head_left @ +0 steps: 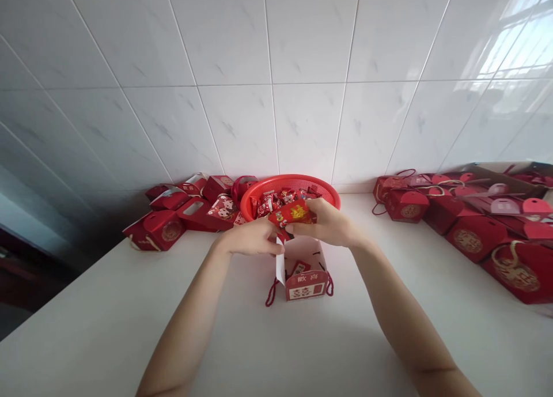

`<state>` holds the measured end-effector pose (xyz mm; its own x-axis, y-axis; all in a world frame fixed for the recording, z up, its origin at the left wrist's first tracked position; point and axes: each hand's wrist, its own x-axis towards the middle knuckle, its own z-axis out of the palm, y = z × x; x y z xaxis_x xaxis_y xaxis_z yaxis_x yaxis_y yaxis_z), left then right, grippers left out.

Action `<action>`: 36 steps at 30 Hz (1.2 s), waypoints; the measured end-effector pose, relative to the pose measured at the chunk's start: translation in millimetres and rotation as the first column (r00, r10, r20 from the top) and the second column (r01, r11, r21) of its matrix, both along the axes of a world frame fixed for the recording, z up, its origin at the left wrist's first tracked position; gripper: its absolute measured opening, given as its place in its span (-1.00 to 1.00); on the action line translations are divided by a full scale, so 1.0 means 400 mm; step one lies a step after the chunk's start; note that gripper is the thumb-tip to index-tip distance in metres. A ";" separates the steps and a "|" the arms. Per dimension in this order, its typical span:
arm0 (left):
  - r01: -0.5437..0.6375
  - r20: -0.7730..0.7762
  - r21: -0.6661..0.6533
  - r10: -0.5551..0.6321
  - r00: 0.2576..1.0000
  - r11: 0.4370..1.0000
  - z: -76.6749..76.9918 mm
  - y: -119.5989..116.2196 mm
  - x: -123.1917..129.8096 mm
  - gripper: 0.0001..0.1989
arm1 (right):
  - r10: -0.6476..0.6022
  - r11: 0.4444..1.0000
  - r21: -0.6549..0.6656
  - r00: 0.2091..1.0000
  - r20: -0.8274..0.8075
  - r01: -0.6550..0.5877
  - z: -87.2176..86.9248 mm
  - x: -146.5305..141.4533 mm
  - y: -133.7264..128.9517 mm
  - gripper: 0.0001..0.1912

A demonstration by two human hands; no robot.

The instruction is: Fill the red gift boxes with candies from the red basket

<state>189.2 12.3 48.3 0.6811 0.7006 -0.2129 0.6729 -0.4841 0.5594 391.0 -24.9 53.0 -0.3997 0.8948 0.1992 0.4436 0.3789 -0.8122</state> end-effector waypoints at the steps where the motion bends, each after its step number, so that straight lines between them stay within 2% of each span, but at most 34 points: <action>1: 0.017 0.001 0.010 -0.018 1.000 1.000 -0.001 0.002 -0.001 -0.90 | -0.008 1.000 0.000 1.000 0.006 0.008 0.004 0.004 -0.004 -0.86; 3: 0.032 0.020 0.019 -0.032 0.999 0.999 -0.002 0.006 -0.004 -0.91 | 0.027 1.000 -0.012 1.000 0.017 -0.027 0.011 0.012 -0.011 -0.89; 6: 0.035 0.080 -0.038 -0.032 0.996 0.999 -0.005 0.012 -0.008 -0.85 | 0.085 0.995 -0.065 0.993 0.081 -0.080 0.015 0.015 -0.018 -0.83; 8: 0.049 0.104 -0.076 -0.041 0.994 0.996 -0.006 0.015 -0.010 -0.76 | 0.078 0.994 -0.093 0.981 0.179 -0.062 0.011 0.009 -0.019 -0.88; 13: 0.102 0.095 -0.053 -0.097 0.991 0.993 -0.001 0.015 -0.010 -0.70 | 0.017 0.999 -0.049 0.929 0.370 0.002 0.005 -0.010 -0.022 -0.79; 20: 0.127 0.060 -0.073 -0.123 0.991 0.989 -0.001 0.018 -0.015 -0.63 | 0.049 0.999 -0.037 0.905 0.422 -0.036 -0.012 0.000 -0.013 -0.84; 25: 0.083 0.021 -0.057 -0.082 0.996 0.995 -0.010 0.028 -0.021 -0.54 | 0.078 0.989 -0.145 0.925 0.372 -0.025 -0.026 0.001 -0.004 -0.82; 30: 0.113 -0.001 -0.048 -0.113 0.994 0.992 -0.006 0.026 -0.018 -0.53 | 0.113 0.993 -0.031 0.901 0.419 -0.110 -0.018 -0.007 -0.012 -0.76; 36: 0.077 -0.018 -0.030 -0.078 0.997 0.997 -0.002 0.017 -0.021 -0.53 | 0.155 0.988 -0.050 0.893 0.423 -0.147 -0.005 0.011 -0.015 -0.78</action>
